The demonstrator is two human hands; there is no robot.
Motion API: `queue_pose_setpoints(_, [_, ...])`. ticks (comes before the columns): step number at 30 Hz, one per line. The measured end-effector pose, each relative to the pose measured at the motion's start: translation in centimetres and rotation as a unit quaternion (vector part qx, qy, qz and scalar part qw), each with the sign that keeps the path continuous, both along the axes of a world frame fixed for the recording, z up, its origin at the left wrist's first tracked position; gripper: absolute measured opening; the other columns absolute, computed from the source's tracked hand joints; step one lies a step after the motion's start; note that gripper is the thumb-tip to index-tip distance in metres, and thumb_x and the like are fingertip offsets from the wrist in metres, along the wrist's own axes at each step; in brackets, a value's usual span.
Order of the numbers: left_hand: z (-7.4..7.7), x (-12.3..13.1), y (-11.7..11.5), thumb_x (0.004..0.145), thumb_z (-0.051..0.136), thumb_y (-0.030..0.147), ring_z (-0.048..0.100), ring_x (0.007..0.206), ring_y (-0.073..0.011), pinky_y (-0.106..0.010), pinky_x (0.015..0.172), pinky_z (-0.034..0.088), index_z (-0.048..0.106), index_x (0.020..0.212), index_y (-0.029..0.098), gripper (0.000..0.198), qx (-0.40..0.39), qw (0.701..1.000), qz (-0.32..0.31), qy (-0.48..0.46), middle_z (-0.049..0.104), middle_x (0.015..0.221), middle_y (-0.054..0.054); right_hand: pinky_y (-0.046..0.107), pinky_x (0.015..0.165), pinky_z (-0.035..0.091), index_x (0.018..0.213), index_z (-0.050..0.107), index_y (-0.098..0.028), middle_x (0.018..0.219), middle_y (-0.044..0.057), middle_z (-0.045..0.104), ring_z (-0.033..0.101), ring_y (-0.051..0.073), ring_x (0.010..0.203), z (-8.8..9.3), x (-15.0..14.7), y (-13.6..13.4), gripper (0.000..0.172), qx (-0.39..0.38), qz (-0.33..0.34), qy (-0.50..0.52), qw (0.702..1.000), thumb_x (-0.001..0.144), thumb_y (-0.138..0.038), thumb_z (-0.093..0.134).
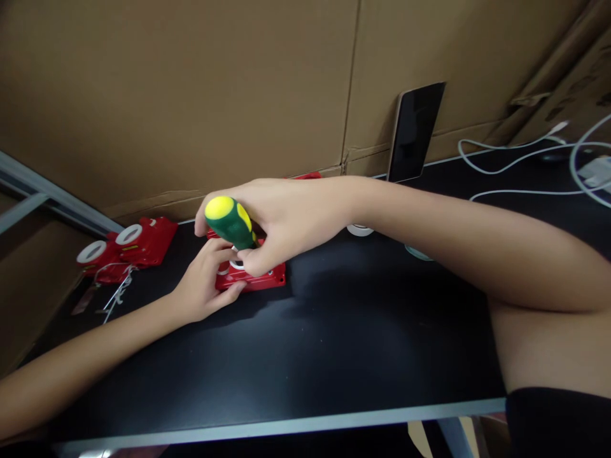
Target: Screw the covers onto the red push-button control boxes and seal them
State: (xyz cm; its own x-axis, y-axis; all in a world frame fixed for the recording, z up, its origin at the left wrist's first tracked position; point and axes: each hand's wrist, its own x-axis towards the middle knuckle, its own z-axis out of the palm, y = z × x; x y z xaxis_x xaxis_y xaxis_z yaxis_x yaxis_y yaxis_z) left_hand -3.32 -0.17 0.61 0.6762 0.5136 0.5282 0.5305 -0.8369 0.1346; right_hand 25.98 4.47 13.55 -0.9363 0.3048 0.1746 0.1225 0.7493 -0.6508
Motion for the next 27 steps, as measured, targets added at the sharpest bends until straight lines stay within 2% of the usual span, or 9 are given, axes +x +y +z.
queue_pose_setpoints(3, [0.1,0.0,0.0,0.109,0.068,0.038,0.071,0.126,-0.0336,-0.054,0.104,0.064,0.057,0.143,0.023,0.039,-0.004,1.0,0.001,0.008,0.067,0.141,-0.016,0.026,0.074,0.047,0.141,0.062,-0.02,0.107,-0.002,0.075,0.063,0.012,0.084,-0.2,0.0,0.0,0.057,-0.013,0.024,0.013,1.0,0.086,-0.017,0.074])
queue_pose_setpoints(6, [0.1,0.0,0.0,0.108,0.07,0.037,0.071,0.122,-0.0332,-0.052,0.101,0.065,0.06,0.142,0.022,0.039,-0.016,1.0,-0.003,0.003,0.069,0.137,-0.016,0.026,0.073,0.047,0.122,0.067,-0.02,0.1,-0.002,0.074,0.063,0.012,0.082,-0.1,-0.2,-0.4,0.032,-0.025,0.024,0.011,0.999,0.091,-0.02,0.073])
queue_pose_setpoints(8, [0.0,0.0,0.1,0.107,0.07,0.038,0.07,0.121,-0.0339,-0.052,0.101,0.064,0.063,0.137,0.021,0.035,-0.03,1.0,-0.001,0.006,0.07,0.136,-0.016,0.026,0.072,0.047,0.111,0.069,-0.02,0.094,-0.002,0.074,0.062,0.012,0.079,-0.1,-0.5,-0.7,0.018,-0.031,-0.007,0.013,0.999,0.096,-0.029,0.075])
queue_pose_setpoints(11, [0.0,0.0,0.1,0.109,0.068,0.04,0.069,0.122,-0.0345,-0.052,0.101,0.064,0.062,0.136,0.02,0.034,-0.025,0.999,0.007,0.019,0.068,0.137,-0.018,0.028,0.068,0.045,0.101,0.072,-0.019,0.082,-0.004,0.07,0.06,0.012,0.073,-0.2,-0.9,-0.8,0.027,-0.022,-0.073,0.023,0.997,0.095,-0.043,0.083])
queue_pose_setpoints(14, [0.0,0.0,0.1,0.111,0.066,0.04,0.07,0.121,-0.0332,-0.05,0.099,0.065,0.056,0.143,0.02,0.038,0.011,1.0,-0.001,0.014,0.067,0.139,-0.018,0.028,0.067,0.044,0.1,0.073,-0.018,0.075,-0.005,0.066,0.056,0.011,0.068,-0.5,-1.2,-0.8,0.021,-0.01,-0.096,0.013,0.995,0.095,-0.037,0.081])
queue_pose_setpoints(17, [0.1,0.1,0.1,0.111,0.066,0.039,0.071,0.118,-0.0322,-0.049,0.097,0.066,0.053,0.145,0.022,0.039,0.03,0.999,-0.015,0.004,0.067,0.136,-0.016,0.027,0.069,0.045,0.105,0.073,-0.018,0.079,-0.005,0.067,0.056,0.01,0.07,-0.6,-1.2,-0.7,0.012,-0.041,-0.073,0.016,0.996,0.094,-0.023,0.074])
queue_pose_setpoints(24, [0.2,0.1,0.1,0.109,0.068,0.037,0.072,0.117,-0.0318,-0.05,0.098,0.065,0.056,0.144,0.024,0.039,0.013,1.0,-0.009,0.001,0.068,0.135,-0.014,0.025,0.069,0.043,0.116,0.066,-0.022,0.086,-0.008,0.063,0.054,0.009,0.074,-0.4,-0.7,-0.1,0.035,-0.076,-0.009,0.004,0.997,0.084,-0.009,0.07])
queue_pose_setpoints(27, [0.1,0.0,0.1,0.109,0.068,0.038,0.072,0.119,-0.032,-0.05,0.1,0.065,0.057,0.143,0.023,0.039,0.006,1.0,-0.008,0.0,0.067,0.136,-0.015,0.025,0.069,0.043,0.115,0.066,-0.023,0.084,-0.008,0.06,0.053,0.008,0.072,-0.4,-0.7,0.1,0.035,-0.089,0.006,0.007,0.996,0.084,-0.007,0.069])
